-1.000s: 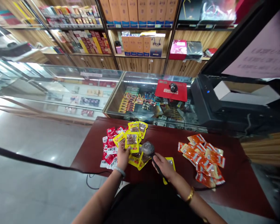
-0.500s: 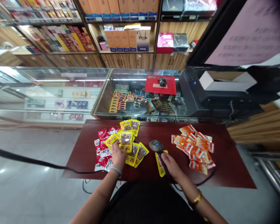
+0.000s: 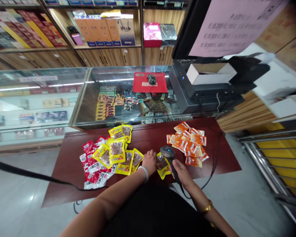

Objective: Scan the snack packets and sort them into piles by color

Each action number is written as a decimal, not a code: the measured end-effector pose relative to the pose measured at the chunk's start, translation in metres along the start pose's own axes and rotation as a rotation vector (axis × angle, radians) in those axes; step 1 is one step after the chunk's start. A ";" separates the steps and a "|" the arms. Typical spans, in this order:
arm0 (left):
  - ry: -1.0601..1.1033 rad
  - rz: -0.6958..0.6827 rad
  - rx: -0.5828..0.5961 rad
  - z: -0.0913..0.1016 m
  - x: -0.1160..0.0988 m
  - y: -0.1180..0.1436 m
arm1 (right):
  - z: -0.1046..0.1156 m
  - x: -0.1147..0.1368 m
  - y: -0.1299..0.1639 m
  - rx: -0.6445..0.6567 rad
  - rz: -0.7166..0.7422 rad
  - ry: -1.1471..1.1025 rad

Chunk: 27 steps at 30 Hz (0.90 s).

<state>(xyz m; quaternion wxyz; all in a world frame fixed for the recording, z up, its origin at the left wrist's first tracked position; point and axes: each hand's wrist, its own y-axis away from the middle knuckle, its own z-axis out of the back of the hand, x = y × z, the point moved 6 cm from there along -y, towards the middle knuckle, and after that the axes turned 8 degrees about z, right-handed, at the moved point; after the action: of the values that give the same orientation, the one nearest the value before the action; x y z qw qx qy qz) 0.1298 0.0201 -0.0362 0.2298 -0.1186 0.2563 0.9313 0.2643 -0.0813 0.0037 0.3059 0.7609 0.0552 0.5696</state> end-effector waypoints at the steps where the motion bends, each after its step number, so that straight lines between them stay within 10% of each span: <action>1: 0.011 -0.005 -0.001 -0.002 -0.001 -0.001 | 0.004 -0.002 0.001 -0.019 -0.013 0.001; 13: 0.712 0.214 0.018 0.005 0.043 -0.007 | -0.007 -0.001 0.005 0.072 -0.010 0.062; 23: 0.907 0.154 -0.179 0.052 0.091 0.023 | -0.092 0.010 -0.001 0.407 0.040 0.165; 27: 0.924 0.338 -0.255 0.054 0.121 0.042 | -0.114 0.003 -0.004 0.464 0.038 0.179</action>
<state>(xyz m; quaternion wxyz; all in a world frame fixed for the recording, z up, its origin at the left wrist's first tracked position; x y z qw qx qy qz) -0.0014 0.0613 -0.0141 -0.0778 -0.5024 0.2309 0.8296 0.1640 -0.0312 0.0222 0.1060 0.7583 0.1970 0.6123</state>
